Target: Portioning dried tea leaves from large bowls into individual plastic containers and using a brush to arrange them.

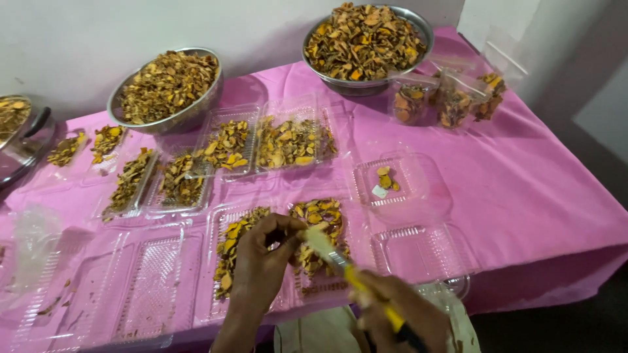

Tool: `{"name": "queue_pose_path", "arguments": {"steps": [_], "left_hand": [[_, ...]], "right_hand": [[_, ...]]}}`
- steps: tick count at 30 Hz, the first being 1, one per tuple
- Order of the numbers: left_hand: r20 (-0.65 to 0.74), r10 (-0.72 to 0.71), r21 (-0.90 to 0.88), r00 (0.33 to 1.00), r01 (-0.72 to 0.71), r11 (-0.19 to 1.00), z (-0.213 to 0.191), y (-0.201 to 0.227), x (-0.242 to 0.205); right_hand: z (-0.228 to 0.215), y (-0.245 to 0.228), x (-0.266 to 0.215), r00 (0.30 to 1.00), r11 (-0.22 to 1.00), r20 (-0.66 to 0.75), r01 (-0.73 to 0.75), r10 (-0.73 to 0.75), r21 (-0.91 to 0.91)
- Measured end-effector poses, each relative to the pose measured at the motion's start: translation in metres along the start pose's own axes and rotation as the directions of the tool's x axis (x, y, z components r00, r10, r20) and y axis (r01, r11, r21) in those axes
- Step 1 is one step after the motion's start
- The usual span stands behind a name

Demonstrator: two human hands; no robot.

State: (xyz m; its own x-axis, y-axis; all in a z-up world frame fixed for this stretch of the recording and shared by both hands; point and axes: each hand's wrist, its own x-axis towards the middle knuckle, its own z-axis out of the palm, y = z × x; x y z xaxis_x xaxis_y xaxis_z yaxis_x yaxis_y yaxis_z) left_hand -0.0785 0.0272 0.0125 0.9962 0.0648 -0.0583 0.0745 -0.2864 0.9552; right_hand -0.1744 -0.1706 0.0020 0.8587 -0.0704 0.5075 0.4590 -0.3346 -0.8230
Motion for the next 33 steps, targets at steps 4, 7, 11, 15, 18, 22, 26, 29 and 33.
{"name": "queue_pose_path", "arguments": {"steps": [4, 7, 11, 15, 18, 22, 26, 29, 33], "left_hand": [[0.022, -0.097, -0.098, 0.995, 0.098, 0.990, -0.005, 0.001, -0.003], [0.025, 0.084, -0.206, 0.996, -0.077, 0.975, -0.010, -0.002, -0.009], [0.060, -0.020, -0.074, 0.998, 0.025, 0.997, -0.007, 0.003, -0.008], [0.063, 0.085, 0.188, 0.994, -0.095, 0.978, -0.006, 0.011, -0.009], [0.078, 0.248, 0.250, 0.966, -0.260, 0.933, 0.005, 0.025, 0.008], [0.296, 0.351, 0.290, 0.888, -0.434, 0.853, 0.065, 0.046, 0.065], [0.369, 0.147, 0.349, 0.918, -0.283, 0.893, 0.096, 0.077, 0.086], [0.343, 0.307, 0.469, 0.888, -0.445, 0.763, 0.065, 0.044, 0.075], [0.343, 0.219, 0.849, 0.914, -0.401, 0.345, 0.033, -0.040, 0.061]], "right_hand": [[0.008, -0.005, 0.008, 0.999, 0.999, -0.008, -0.046, 0.046, 0.005], [0.002, -0.029, 0.011, 0.973, 0.971, -0.134, -0.207, 0.191, -0.119], [0.002, -0.019, 0.010, 0.971, 0.982, -0.144, -0.188, 0.189, 0.020], [-0.026, -0.034, 0.020, 0.905, 0.897, 0.059, -0.406, 0.421, -0.176], [-0.011, 0.021, 0.007, 0.918, 0.952, -0.254, -0.305, 0.305, 0.038], [-0.043, 0.005, 0.023, 0.893, 0.978, -0.412, -0.207, 0.182, -0.014], [-0.056, -0.007, 0.023, 0.848, 0.968, -0.487, -0.248, 0.207, -0.021], [-0.062, -0.003, 0.018, 0.850, 0.963, -0.482, -0.265, 0.211, -0.045], [-0.050, -0.001, 0.015, 0.856, 0.938, -0.421, -0.346, 0.301, -0.032]]}}
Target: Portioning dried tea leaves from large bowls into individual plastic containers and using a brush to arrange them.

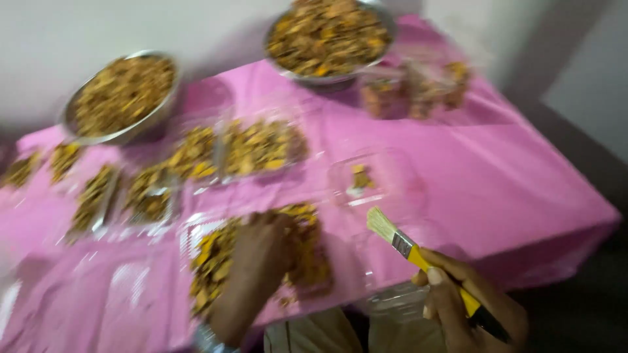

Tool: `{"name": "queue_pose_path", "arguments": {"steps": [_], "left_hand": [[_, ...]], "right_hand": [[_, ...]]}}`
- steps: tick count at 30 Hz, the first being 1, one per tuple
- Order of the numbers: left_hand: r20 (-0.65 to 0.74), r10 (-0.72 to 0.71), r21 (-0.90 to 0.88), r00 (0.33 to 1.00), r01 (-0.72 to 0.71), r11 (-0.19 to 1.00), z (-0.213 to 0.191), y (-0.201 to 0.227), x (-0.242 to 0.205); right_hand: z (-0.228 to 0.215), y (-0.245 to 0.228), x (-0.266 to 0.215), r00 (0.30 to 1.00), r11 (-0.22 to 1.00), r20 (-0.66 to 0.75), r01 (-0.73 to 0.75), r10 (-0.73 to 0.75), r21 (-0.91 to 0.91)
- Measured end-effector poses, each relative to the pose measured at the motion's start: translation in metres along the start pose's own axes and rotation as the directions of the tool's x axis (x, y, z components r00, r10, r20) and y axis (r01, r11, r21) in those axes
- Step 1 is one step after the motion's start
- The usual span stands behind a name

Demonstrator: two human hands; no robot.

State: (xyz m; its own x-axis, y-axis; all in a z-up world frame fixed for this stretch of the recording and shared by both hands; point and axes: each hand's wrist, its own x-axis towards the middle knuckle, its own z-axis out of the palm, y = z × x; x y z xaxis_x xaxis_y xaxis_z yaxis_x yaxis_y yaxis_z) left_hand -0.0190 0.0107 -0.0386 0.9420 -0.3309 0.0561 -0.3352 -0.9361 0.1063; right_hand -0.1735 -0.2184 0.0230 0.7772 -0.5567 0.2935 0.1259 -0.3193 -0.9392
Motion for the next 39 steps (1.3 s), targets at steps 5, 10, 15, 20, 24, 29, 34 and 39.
{"name": "queue_pose_path", "arguments": {"steps": [5, 10, 15, 20, 24, 29, 34, 39], "left_hand": [[-0.095, -0.054, -0.203, 0.994, 0.034, 0.979, -0.015, 0.005, -0.022], [-0.041, -0.179, -0.538, 0.983, 0.129, 0.833, -0.019, -0.008, -0.026], [-0.041, -0.158, -0.417, 0.987, 0.127, 0.900, -0.025, -0.001, -0.033], [-0.086, -0.015, -0.143, 0.996, 0.003, 0.990, 0.000, -0.007, -0.022], [-0.114, -0.105, -0.264, 0.988, 0.072, 0.962, -0.010, -0.009, -0.027], [-0.085, -0.168, -0.518, 0.982, 0.101, 0.849, -0.029, -0.004, -0.044], [0.154, -0.287, -0.704, 0.945, 0.309, 0.640, -0.055, -0.009, -0.054], [0.133, -0.262, -0.815, 0.956, 0.256, 0.519, -0.052, -0.010, -0.062]], "right_hand": [[0.025, 0.000, -0.015, 0.985, 0.994, 0.170, 0.053, -0.036, -0.092], [0.036, 0.005, -0.023, 0.954, 0.981, 0.232, 0.192, -0.189, 0.010], [0.047, 0.020, -0.018, 0.930, 0.945, 0.180, 0.304, -0.321, 0.117], [0.039, 0.008, -0.017, 0.970, 0.984, 0.172, 0.159, -0.170, 0.081], [0.040, 0.011, -0.020, 0.952, 0.972, 0.197, 0.220, -0.233, 0.087], [0.052, -0.007, -0.027, 0.884, 0.962, 0.380, 0.259, -0.273, 0.090], [0.054, 0.015, -0.028, 0.904, 0.951, 0.294, 0.292, -0.310, 0.104], [0.062, 0.011, -0.031, 0.927, 0.969, 0.296, 0.189, -0.230, 0.160]]}}
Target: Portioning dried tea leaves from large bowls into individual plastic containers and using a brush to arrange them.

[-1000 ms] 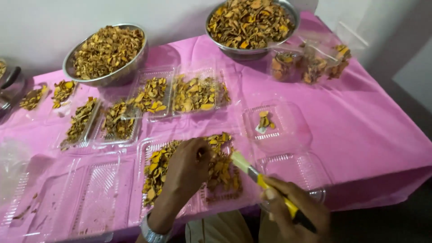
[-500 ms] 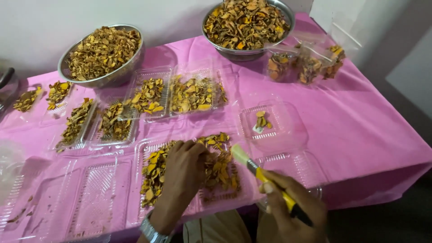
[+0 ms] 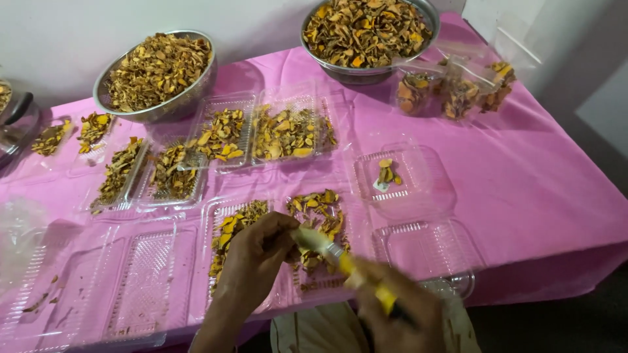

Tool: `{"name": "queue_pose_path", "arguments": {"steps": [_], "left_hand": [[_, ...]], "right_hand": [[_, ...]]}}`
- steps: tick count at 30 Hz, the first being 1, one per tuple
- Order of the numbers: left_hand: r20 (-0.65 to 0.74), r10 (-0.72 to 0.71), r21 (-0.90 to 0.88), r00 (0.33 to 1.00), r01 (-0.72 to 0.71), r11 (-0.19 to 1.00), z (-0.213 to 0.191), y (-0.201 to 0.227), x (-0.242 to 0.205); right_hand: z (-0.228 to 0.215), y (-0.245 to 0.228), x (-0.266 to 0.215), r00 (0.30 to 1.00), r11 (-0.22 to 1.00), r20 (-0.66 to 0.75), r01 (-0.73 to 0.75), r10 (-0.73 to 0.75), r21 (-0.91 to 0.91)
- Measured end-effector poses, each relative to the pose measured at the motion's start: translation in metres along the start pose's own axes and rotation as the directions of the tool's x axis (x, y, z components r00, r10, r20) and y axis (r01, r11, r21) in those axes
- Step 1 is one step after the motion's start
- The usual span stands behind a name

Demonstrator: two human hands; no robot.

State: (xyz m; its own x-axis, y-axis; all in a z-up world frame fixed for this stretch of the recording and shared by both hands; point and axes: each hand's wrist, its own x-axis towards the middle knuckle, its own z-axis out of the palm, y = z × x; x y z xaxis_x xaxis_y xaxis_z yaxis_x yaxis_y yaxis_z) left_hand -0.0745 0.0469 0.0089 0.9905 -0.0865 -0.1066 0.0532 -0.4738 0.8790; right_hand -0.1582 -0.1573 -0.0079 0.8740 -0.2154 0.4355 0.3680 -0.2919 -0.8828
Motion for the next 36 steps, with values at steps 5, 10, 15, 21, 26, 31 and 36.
{"name": "queue_pose_path", "arguments": {"steps": [5, 10, 15, 21, 26, 31, 36], "left_hand": [[-0.009, 0.139, 0.095, 0.990, -0.138, 0.986, 0.008, 0.011, -0.008], [-0.018, 0.199, 0.063, 0.980, -0.197, 0.978, 0.012, 0.011, -0.008], [-0.006, 0.292, 0.117, 0.956, -0.289, 0.950, 0.016, 0.010, 0.000], [0.110, 0.191, 0.332, 0.975, -0.217, 0.918, 0.064, 0.061, 0.061], [0.242, 0.472, 0.417, 0.848, -0.530, 0.739, 0.119, 0.068, 0.137], [0.239, 0.337, 0.584, 0.911, -0.412, 0.700, 0.074, 0.063, 0.083], [0.146, 0.448, 0.746, 0.882, -0.395, 0.535, 0.048, -0.034, 0.022]], "right_hand": [[-0.011, -0.020, 0.006, 0.955, 0.969, -0.164, -0.246, 0.248, 0.032], [-0.027, -0.019, 0.018, 0.921, 0.919, 0.080, -0.367, 0.380, -0.141], [-0.030, -0.011, 0.015, 0.967, 0.966, 0.069, -0.251, 0.246, 0.062], [-0.061, -0.020, 0.025, 0.908, 0.955, -0.343, -0.285, 0.242, -0.080], [-0.079, -0.023, 0.029, 0.867, 0.962, -0.451, -0.267, 0.214, -0.056], [-0.080, -0.016, 0.024, 0.849, 0.969, -0.488, -0.247, 0.203, -0.027], [-0.078, -0.002, 0.015, 0.953, 0.957, -0.198, -0.259, 0.230, -0.133]]}}
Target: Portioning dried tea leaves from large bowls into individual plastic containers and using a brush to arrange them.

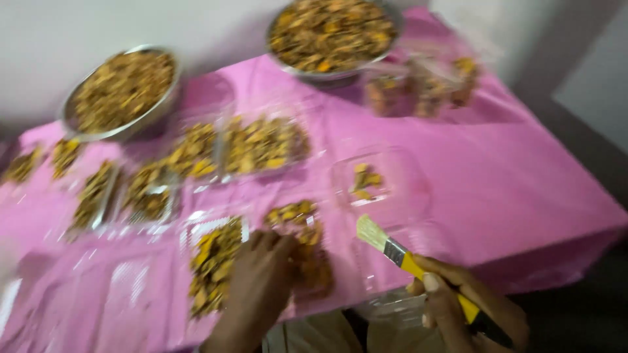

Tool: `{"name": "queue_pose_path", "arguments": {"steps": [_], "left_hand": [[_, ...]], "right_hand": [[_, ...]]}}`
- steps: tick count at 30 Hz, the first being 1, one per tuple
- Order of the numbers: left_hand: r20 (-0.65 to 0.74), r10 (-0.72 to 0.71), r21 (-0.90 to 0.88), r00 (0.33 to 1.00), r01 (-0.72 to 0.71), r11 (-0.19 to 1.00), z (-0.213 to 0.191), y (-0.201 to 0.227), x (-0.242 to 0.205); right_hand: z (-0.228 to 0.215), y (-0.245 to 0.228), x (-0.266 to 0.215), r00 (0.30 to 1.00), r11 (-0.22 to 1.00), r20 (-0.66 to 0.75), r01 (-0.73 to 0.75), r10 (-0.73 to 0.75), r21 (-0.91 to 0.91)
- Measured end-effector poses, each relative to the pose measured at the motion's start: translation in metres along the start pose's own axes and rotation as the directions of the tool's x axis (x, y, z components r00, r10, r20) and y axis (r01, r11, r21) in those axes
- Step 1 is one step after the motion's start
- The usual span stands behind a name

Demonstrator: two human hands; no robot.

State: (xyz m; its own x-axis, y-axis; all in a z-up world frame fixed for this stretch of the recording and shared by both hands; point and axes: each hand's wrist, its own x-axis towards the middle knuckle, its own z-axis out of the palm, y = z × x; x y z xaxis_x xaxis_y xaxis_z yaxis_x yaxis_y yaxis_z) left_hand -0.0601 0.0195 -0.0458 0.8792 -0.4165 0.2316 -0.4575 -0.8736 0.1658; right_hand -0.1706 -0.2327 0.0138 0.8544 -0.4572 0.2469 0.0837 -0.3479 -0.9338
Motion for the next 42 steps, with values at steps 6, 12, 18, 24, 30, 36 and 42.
{"name": "queue_pose_path", "arguments": {"steps": [6, 12, 18, 24, 30, 36, 42], "left_hand": [[-0.059, -0.192, -0.248, 0.980, 0.171, 0.953, -0.022, 0.008, -0.005], [0.187, -0.486, -0.847, 0.854, 0.391, 0.360, -0.049, 0.013, -0.015], [0.254, -0.488, -0.954, 0.835, 0.299, 0.014, -0.059, 0.016, -0.024], [0.199, -0.496, -0.950, 0.845, 0.291, 0.114, -0.052, 0.012, -0.025], [0.277, -0.428, -0.957, 0.860, 0.288, -0.041, -0.050, 0.014, -0.027], [0.371, -0.470, -0.918, 0.801, 0.240, -0.316, -0.030, 0.013, -0.024], [0.429, -0.510, -0.768, 0.746, 0.598, 0.229, -0.096, 0.062, 0.031]], "right_hand": [[0.038, 0.012, -0.023, 0.991, 0.997, 0.120, -0.049, 0.055, -0.056], [0.062, -0.023, -0.042, 0.958, 0.974, 0.176, 0.222, -0.225, 0.037], [0.055, 0.013, -0.035, 0.954, 0.997, 0.290, 0.067, -0.072, 0.027], [0.045, 0.136, 0.001, 0.461, 0.891, 0.886, -0.385, -0.042, 0.243], [0.055, -0.020, -0.041, 0.997, 0.956, -0.003, 0.073, -0.075, 0.286], [0.056, -0.007, -0.038, 0.984, 0.942, 0.091, -0.174, 0.154, 0.286], [0.066, -0.017, -0.034, 0.849, 0.750, -0.222, -0.265, 0.479, 0.606]]}}
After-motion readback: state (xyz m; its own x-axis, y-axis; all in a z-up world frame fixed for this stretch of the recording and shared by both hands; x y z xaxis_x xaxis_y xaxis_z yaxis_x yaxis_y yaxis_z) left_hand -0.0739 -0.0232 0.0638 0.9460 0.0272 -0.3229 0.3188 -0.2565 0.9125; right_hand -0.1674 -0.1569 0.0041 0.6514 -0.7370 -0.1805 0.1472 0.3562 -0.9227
